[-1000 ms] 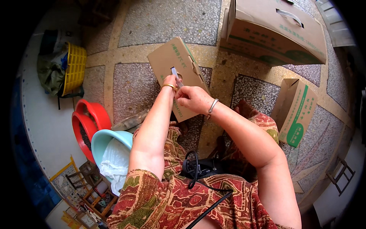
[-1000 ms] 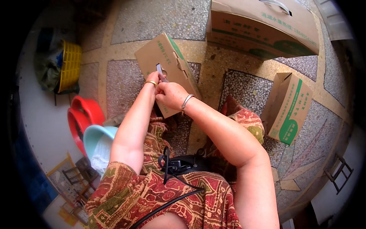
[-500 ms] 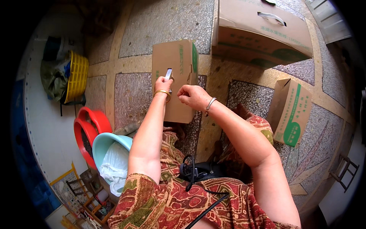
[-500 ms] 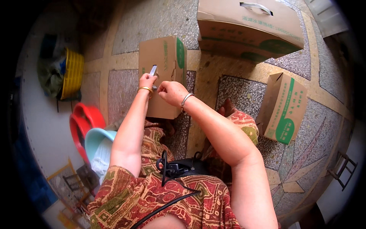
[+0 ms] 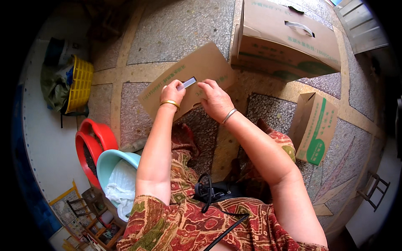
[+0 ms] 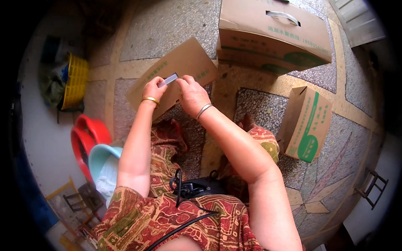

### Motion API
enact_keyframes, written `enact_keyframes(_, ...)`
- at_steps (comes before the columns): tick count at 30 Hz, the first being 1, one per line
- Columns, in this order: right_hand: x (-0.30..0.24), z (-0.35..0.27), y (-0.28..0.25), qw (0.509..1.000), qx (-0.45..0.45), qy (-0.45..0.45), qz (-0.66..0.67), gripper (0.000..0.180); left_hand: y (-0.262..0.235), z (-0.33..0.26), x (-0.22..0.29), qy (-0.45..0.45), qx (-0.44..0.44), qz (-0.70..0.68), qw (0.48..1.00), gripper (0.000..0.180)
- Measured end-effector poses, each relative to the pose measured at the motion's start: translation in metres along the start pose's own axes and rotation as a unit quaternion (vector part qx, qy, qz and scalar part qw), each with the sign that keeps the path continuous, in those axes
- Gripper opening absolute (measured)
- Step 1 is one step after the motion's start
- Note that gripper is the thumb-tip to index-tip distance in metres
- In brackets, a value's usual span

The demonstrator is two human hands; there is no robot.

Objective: The person sits on the floor and assembles multiple cardboard boxes by folding the flaps and tucking the tabs into slots. They handle each box individually, folding the sides and securing the top flaps before stacking the finished boxes.

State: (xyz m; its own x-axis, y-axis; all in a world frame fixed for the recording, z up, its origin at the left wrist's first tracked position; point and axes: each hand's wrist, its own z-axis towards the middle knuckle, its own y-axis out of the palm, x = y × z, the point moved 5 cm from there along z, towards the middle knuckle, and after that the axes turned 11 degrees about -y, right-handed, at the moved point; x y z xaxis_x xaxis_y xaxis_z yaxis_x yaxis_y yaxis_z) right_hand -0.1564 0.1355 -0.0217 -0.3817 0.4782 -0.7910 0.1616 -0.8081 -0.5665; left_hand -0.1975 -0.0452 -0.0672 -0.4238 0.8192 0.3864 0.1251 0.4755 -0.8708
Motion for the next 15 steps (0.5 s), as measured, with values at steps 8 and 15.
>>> enact_keyframes(8, 0.001, 0.013, 0.008, 0.997, -0.024, -0.023, -0.064, 0.028, -0.027, -0.046, 0.051, 0.234, 0.004, 0.019, 0.972, 0.009)
enact_keyframes(15, -0.024, 0.011, -0.013, 0.990, -0.074, 0.035, -0.112, 0.014, -0.044, -0.083, 0.059, 0.199, -0.020, -0.079, 0.977, 0.019)
